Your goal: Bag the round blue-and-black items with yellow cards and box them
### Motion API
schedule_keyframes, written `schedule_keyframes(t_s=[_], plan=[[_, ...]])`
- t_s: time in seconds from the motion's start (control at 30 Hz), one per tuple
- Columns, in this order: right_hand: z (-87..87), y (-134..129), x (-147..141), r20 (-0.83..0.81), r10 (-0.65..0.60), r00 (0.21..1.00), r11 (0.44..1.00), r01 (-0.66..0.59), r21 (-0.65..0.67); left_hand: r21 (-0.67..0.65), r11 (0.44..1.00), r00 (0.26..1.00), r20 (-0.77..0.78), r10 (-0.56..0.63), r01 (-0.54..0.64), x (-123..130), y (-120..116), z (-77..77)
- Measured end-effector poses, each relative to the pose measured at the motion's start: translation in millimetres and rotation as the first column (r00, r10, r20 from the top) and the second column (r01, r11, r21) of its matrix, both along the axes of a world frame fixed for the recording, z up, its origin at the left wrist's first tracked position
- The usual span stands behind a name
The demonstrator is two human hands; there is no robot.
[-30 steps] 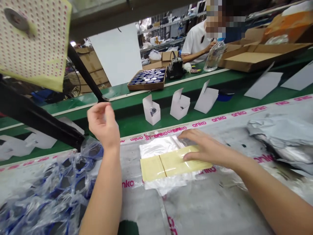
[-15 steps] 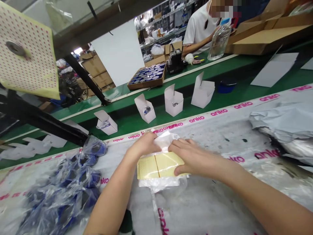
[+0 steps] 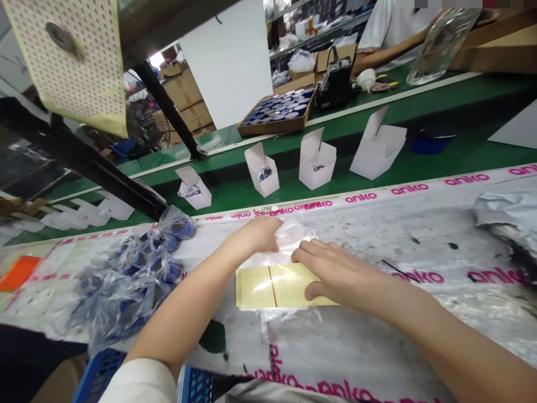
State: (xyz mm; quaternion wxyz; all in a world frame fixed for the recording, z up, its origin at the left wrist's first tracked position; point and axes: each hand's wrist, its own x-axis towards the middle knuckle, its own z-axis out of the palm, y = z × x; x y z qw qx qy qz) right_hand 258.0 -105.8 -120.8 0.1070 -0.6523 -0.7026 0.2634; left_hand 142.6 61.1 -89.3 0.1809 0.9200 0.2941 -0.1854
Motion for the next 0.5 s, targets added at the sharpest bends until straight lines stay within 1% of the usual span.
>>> schedule_keyframes(t_s=[0.07, 0.1, 0.13, 0.2, 0.23, 0.27, 0.3, 0.4, 0.43, 0.5], plan=[[1.5, 0.9, -0.3, -0.005, -0.018, 1.0, 0.998, 0.017, -0.053, 0.056, 0.998, 0.998, 0.063, -0.002, -0.001, -8.5, -9.2, -1.8], [1.7, 1.4, -0.4, -0.015, -0.025, 1.0, 0.997, 0.024, -0.067, 0.117, 0.993, 0.992, 0.128, -0.016, 0.001, -14.5, -14.6, -3.4], [1.3, 1.8, -0.4, -0.027, -0.032, 0.999, 0.998, 0.03, -0.063, 0.196, 0.981, 0.977, 0.208, -0.042, 0.001, -21.3, -20.0, -5.8], [-1.1, 2.8, -0.8, -0.049, -0.041, 0.998, 0.999, 0.04, -0.025, 0.345, 0.938, 0.928, 0.354, -0.119, -0.012, -35.6, -29.2, -13.7], [-2.7, 3.5, -1.1, -0.05, -0.042, 0.998, 0.999, 0.042, -0.006, 0.376, 0.926, 0.906, 0.392, -0.158, -0.001, -42.3, -32.4, -19.0], [-4.1, 4.3, -1.6, -0.042, -0.042, 0.998, 0.999, 0.042, 0.001, 0.361, 0.932, 0.894, 0.408, -0.184, 0.027, -48.4, -34.5, -25.0], [-5.0, 5.0, -2.0, -0.027, -0.04, 0.999, 0.999, 0.04, -0.008, 0.311, 0.949, 0.887, 0.419, -0.192, 0.058, -53.7, -35.3, -31.2], [-3.7, 6.0, -1.7, -0.003, -0.027, 1.0, 0.998, 0.027, -0.051, 0.13, 0.985, 0.852, 0.498, -0.161, 0.111, -65.7, -32.3, -46.4], [-1.9, 5.5, -0.8, -0.017, -0.02, 1.0, 0.999, 0.019, -0.043, 0.094, 0.989, 0.826, 0.543, -0.148, 0.116, -69.1, -29.9, -49.2], [2.8, 3.6, 1.1, -0.061, -0.024, 0.998, 1.0, 0.025, 0.018, 0.059, 0.992, 0.763, 0.634, -0.125, 0.114, -75.7, -24.3, -51.0]])
